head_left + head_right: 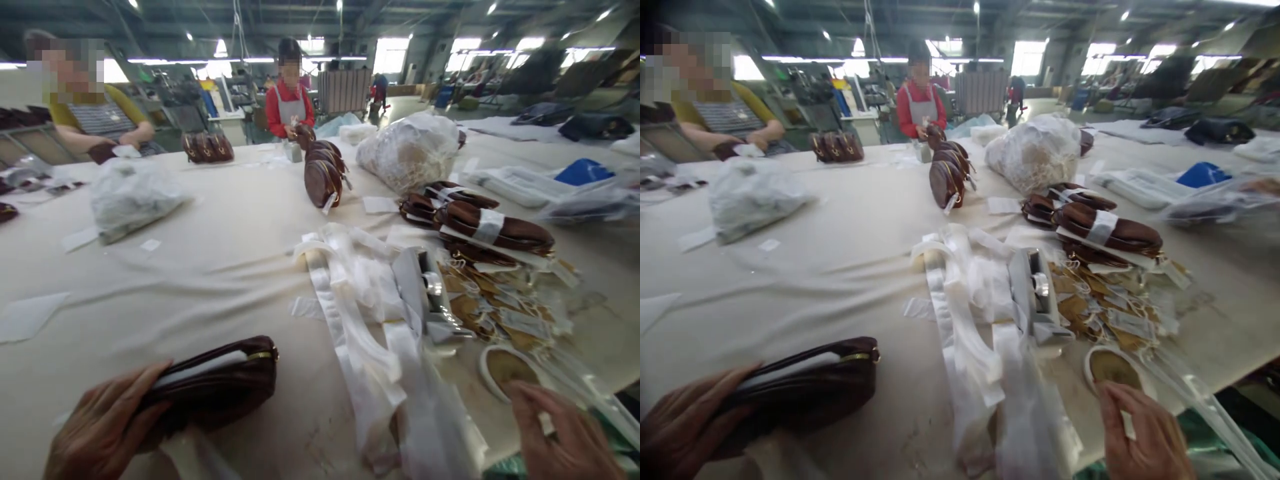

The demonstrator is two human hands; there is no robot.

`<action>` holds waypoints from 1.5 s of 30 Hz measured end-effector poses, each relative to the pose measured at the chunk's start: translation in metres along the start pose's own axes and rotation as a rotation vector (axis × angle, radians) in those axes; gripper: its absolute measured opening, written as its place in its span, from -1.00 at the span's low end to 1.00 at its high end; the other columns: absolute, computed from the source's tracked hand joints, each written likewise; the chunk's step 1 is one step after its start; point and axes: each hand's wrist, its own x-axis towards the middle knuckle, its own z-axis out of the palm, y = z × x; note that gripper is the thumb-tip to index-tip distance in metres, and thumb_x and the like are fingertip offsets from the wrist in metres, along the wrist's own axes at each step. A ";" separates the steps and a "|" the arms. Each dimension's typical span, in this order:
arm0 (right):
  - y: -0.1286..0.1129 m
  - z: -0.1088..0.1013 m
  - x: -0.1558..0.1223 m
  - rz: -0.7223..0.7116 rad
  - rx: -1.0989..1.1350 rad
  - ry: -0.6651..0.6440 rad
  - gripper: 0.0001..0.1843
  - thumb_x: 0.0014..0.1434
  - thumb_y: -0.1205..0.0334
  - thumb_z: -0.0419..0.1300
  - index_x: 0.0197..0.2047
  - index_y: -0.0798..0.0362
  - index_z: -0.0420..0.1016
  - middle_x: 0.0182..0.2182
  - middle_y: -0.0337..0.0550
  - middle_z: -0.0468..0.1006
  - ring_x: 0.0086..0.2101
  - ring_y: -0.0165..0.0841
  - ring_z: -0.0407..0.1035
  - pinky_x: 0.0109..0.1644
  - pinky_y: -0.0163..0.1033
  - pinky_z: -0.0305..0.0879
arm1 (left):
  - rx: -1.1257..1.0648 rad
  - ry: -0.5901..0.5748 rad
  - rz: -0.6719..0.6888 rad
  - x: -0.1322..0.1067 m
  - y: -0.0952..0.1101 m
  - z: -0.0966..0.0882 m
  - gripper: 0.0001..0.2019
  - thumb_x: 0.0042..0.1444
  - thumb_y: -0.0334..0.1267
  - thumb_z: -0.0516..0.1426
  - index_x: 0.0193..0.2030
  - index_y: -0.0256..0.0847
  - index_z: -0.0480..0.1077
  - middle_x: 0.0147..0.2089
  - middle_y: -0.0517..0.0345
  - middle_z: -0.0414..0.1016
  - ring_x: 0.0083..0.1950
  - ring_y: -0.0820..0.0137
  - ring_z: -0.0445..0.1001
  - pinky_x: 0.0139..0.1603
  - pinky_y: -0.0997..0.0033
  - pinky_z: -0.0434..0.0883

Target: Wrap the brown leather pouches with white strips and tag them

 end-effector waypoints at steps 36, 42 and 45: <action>-0.229 0.135 0.147 0.047 0.415 -0.812 -0.65 -0.11 0.00 0.13 -0.41 0.07 0.60 -0.56 -0.14 0.52 -0.50 -0.31 0.35 -0.42 -0.27 0.22 | -0.146 0.152 -0.079 0.002 0.014 0.008 -0.74 0.32 -0.31 -0.09 0.06 -0.32 0.28 -0.13 -0.01 0.45 -0.14 0.28 0.39 -0.04 0.21 0.28; -0.333 0.065 0.115 -0.905 0.837 -0.796 -0.75 0.22 0.19 0.06 -0.23 -0.01 0.57 -0.52 -0.23 0.45 -0.52 -0.47 0.30 -0.44 -0.38 0.20 | -0.201 0.005 -0.120 0.005 0.016 -0.002 -0.74 0.21 -0.27 0.07 0.01 -0.28 0.24 -0.17 0.07 0.45 -0.19 0.27 0.39 -0.13 0.24 0.31; -0.356 0.031 0.093 -1.401 0.891 -0.554 -0.77 0.30 0.32 0.03 -0.26 -0.04 0.50 -0.55 -0.32 0.41 -0.53 -0.50 0.26 -0.39 -0.36 0.17 | -0.207 -0.046 -0.100 0.003 0.014 -0.001 -0.64 0.14 -0.27 0.10 0.06 -0.29 0.20 -0.14 0.06 0.44 -0.18 0.26 0.39 -0.13 0.22 0.32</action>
